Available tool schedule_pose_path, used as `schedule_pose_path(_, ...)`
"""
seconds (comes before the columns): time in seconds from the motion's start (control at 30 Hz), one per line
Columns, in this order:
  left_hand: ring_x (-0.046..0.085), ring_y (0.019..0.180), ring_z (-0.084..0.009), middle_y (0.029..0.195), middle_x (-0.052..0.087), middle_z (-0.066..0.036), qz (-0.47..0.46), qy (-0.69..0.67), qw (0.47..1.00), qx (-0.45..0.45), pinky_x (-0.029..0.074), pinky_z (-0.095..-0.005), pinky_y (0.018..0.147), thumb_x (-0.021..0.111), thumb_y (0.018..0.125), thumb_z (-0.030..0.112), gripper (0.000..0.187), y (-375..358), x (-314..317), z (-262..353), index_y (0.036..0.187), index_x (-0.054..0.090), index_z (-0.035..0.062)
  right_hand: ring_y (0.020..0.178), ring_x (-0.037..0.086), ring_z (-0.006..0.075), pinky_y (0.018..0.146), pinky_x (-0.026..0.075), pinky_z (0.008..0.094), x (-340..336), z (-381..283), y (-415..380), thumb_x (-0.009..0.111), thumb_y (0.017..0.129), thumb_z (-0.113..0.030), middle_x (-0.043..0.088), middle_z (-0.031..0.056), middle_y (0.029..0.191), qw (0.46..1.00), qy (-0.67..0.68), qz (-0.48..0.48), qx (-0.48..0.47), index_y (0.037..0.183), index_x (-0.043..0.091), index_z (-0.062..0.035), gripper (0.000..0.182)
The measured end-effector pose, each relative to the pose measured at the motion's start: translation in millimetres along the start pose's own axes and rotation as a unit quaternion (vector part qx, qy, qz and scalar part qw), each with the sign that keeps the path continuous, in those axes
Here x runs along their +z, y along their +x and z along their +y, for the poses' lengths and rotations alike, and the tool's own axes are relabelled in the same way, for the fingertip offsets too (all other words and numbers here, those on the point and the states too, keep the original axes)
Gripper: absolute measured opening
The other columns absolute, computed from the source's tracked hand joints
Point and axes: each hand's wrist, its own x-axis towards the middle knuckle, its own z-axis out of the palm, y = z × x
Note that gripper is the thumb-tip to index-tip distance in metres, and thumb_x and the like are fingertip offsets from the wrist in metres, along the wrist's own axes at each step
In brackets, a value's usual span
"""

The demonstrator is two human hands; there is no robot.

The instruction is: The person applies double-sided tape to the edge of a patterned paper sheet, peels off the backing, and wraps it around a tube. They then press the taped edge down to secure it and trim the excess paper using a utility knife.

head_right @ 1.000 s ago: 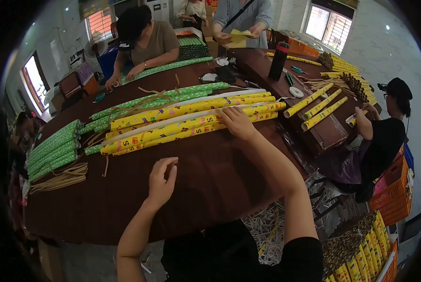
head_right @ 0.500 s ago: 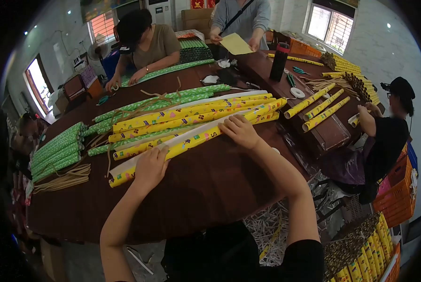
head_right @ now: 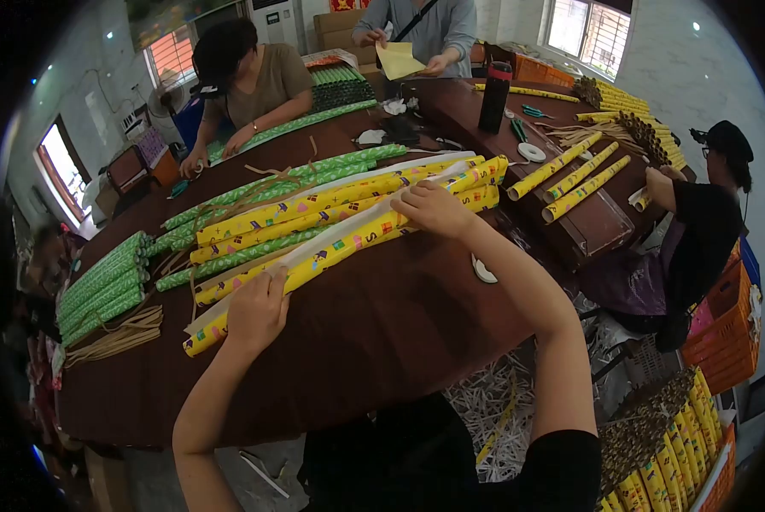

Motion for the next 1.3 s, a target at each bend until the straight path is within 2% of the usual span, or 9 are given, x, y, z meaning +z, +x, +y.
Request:
schedule_pose_path(0.23,0.061,0.079,-0.0241,0.085,0.056,-0.009,-0.014,-0.016,1.000,-0.009,0.051,-0.0356,0.070,0.067,0.080,0.017,0.042,0.0,5.9,-1.6,0.119,0.058,0.0044,0.090,0.056,0.0205,0.087,0.044,0.0358,11.9,-12.1,-4.9,0.072,0.073,-0.021,0.054,0.0014,0.093,0.997,-0.062,0.044,0.027,0.112,0.053,-0.0133,0.045)
schedule_pose_path(0.43,0.061,0.079,-0.0257,0.086,0.057,-0.009,-0.017,-0.021,1.000,-0.010,0.050,-0.0370,0.069,0.068,0.080,0.017,0.044,9.4,5.8,-11.9,0.120,0.056,0.0048,0.107,0.054,0.0229,0.095,0.040,0.0402,12.9,-27.1,-4.6,0.073,0.073,-0.025,0.058,0.0028,0.111,0.981,-0.137,0.103,0.092,0.118,0.054,-0.0137,0.051)
schedule_pose_path(0.53,0.062,0.077,-0.0272,0.087,0.058,-0.010,-0.025,-0.032,0.999,-0.029,0.050,-0.0381,0.067,0.069,0.080,0.018,0.045,10.1,8.3,-17.7,0.121,0.056,0.0051,0.105,0.054,0.0244,0.094,0.040,0.0398,32.8,-34.9,-24.8,0.073,0.076,-0.028,0.058,0.0057,0.109,0.941,-0.154,0.218,0.208,0.110,0.059,-0.0114,0.040)
schedule_pose_path(0.63,0.062,0.076,-0.0281,0.087,0.058,-0.011,-0.027,-0.032,0.999,-0.028,0.051,-0.0384,0.066,0.069,0.080,0.018,0.045,10.8,10.7,-21.4,0.121,0.055,0.0053,0.097,0.055,0.0264,0.088,0.042,0.0396,47.8,-23.5,-63.6,0.072,0.078,-0.025,0.058,0.0079,0.100,0.929,-0.070,0.103,0.347,0.101,0.061,-0.0094,0.030)
schedule_pose_path(0.7,0.062,0.076,-0.0283,0.087,0.058,-0.011,-0.040,-0.044,0.998,-0.037,0.050,-0.0380,0.066,0.069,0.080,0.019,0.046,11.3,13.0,-23.3,0.122,0.055,0.0052,0.091,0.055,0.0298,0.082,0.044,0.0409,54.6,-4.9,-80.0,0.068,0.082,-0.023,0.057,0.0102,0.093,0.907,-0.076,0.168,0.380,0.096,0.062,-0.0061,0.022)
schedule_pose_path(0.77,0.061,0.075,-0.0283,0.086,0.058,-0.011,-0.029,-0.042,0.998,-0.025,0.050,-0.0379,0.065,0.068,0.080,0.018,0.046,13.1,15.2,-28.2,0.122,0.055,0.0051,0.095,0.057,0.0315,0.082,0.047,0.0413,58.4,11.5,-91.7,0.064,0.086,-0.020,0.060,0.0110,0.097,0.782,-0.043,0.238,0.575,0.097,0.064,-0.0023,0.021)
schedule_pose_path(0.9,0.060,0.073,-0.0277,0.085,0.056,-0.010,-0.024,-0.016,0.999,-0.016,0.050,-0.0373,0.066,0.067,0.080,0.015,0.045,20.7,10.3,-29.3,0.123,0.055,0.0049,0.098,0.062,0.0317,0.084,0.050,0.0387,56.1,31.0,-101.1,0.061,0.090,-0.023,0.064,0.0106,0.109,0.730,0.011,0.205,0.652,0.099,0.071,-0.0028,0.024)
schedule_pose_path(1.23,0.057,0.079,-0.0244,0.087,0.056,-0.008,0.046,0.094,0.994,0.029,0.050,-0.0346,0.068,0.061,0.081,0.010,0.039,25.3,6.1,-26.4,0.120,0.060,0.0060,0.097,0.063,0.0328,0.081,0.052,0.0435,66.6,34.3,-83.3,0.056,0.091,-0.026,0.062,0.0120,0.114,0.694,-0.064,0.109,0.709,0.102,0.066,-0.0028,0.028)
schedule_pose_path(1.3,0.057,0.077,-0.0236,0.090,0.058,-0.008,0.071,0.144,0.985,0.057,0.050,-0.0337,0.068,0.058,0.082,0.008,0.038,22.3,6.4,-22.3,0.120,0.062,0.0073,0.091,0.064,0.0322,0.075,0.053,0.0436,65.6,32.2,-86.8,0.060,0.089,-0.028,0.062,0.0134,0.104,0.713,-0.115,0.113,0.683,0.098,0.064,-0.0016,0.028)
